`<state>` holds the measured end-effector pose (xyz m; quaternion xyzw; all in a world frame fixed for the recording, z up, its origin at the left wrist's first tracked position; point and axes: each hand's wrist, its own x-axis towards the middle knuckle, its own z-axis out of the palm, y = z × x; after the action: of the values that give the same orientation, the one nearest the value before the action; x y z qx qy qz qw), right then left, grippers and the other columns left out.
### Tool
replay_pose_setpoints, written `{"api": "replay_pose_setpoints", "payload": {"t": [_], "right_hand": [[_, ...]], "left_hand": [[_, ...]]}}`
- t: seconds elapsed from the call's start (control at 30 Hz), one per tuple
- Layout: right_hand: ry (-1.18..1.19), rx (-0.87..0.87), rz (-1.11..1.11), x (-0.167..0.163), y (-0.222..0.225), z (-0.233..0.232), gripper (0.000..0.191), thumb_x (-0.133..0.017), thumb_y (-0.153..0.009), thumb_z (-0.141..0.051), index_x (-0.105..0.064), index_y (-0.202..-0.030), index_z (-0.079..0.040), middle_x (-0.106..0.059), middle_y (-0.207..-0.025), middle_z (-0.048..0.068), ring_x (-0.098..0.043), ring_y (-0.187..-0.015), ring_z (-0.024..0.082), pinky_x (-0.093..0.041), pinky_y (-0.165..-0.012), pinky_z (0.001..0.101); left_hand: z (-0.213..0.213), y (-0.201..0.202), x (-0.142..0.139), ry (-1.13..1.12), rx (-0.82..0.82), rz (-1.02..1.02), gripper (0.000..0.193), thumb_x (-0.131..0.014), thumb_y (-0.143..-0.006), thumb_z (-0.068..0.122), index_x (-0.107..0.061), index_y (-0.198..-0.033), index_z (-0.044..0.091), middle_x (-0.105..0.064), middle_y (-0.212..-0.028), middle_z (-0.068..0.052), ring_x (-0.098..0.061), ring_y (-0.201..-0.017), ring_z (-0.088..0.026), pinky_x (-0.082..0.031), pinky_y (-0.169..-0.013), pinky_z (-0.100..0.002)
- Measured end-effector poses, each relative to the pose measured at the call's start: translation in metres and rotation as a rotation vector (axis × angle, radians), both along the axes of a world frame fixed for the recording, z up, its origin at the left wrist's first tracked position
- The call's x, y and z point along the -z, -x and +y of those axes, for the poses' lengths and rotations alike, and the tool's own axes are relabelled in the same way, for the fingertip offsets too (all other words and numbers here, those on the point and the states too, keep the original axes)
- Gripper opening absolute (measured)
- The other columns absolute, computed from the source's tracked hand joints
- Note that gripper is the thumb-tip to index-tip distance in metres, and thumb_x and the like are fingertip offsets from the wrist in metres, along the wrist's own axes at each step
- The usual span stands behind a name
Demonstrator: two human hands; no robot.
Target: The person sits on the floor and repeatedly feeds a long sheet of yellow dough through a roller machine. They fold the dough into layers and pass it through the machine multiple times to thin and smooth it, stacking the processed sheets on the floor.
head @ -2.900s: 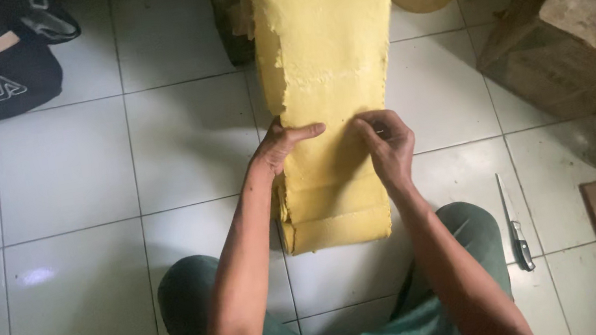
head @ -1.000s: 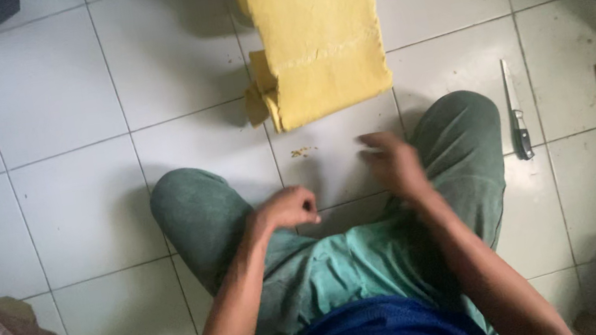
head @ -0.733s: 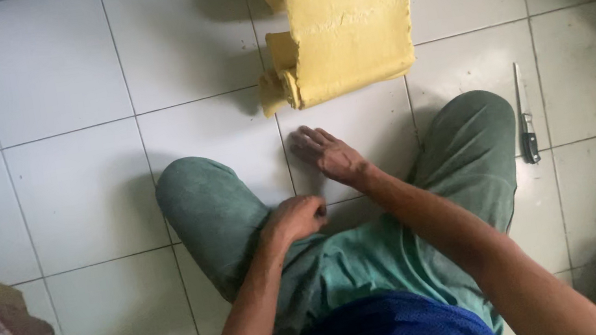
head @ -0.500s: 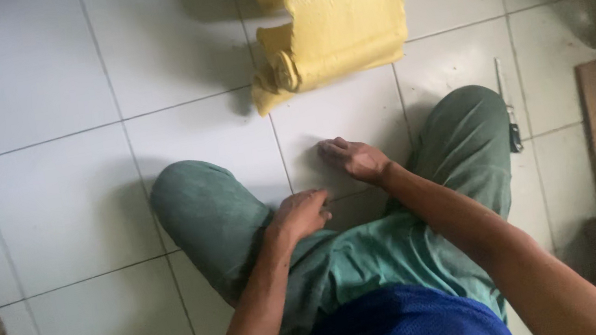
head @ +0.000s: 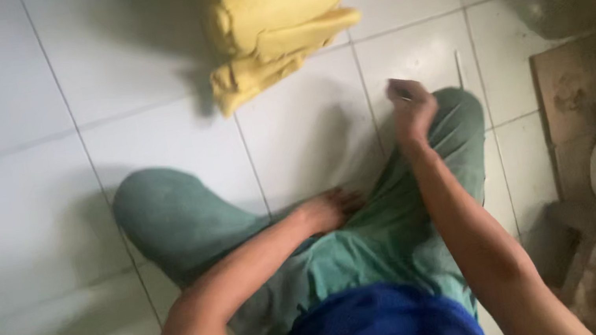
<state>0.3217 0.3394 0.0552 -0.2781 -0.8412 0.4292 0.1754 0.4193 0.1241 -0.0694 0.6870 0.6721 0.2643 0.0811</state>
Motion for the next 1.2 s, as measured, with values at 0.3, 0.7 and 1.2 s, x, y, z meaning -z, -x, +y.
{"api": "replay_pose_setpoints", "payload": {"t": [0.3, 0.7, 1.2], "right_hand": [[0.286, 0.239, 0.196, -0.005, 0.001, 0.092, 0.022, -0.073, -0.087, 0.002, -0.075, -0.108, 0.008, -0.075, -0.095, 0.012, -0.070, -0.087, 0.018, -0.057, -0.082, 0.0280], [0.401, -0.097, 0.255, -0.075, 0.098, 0.036, 0.021, -0.071, -0.090, 0.004, -0.072, -0.111, 0.007, -0.075, -0.101, 0.012, -0.070, -0.092, 0.016, -0.059, -0.088, 0.0282], [-0.771, -0.441, 0.221, -0.269, 0.458, -0.059, 0.016, -0.076, -0.102, -0.007, -0.066, -0.114, -0.005, -0.060, -0.110, 0.012, -0.059, -0.098, 0.026, -0.048, -0.081, 0.0391]], "left_hand": [[0.093, 0.061, -0.029, 0.232, 0.109, -0.008, 0.057, -0.052, -0.099, 0.040, -0.049, -0.149, 0.013, -0.034, -0.164, -0.005, -0.019, -0.157, -0.027, -0.012, -0.126, -0.055], [0.041, 0.252, -0.031, -0.006, -0.849, 0.027, 0.059, -0.060, -0.100, 0.030, -0.049, -0.152, 0.006, -0.035, -0.163, -0.011, -0.029, -0.151, -0.032, -0.023, -0.123, -0.052], [-0.019, 0.303, -0.095, -0.302, -1.002, 0.203, 0.069, -0.067, -0.097, 0.037, -0.042, -0.154, 0.007, -0.029, -0.168, -0.013, -0.032, -0.153, -0.033, -0.025, -0.124, -0.058]]}}
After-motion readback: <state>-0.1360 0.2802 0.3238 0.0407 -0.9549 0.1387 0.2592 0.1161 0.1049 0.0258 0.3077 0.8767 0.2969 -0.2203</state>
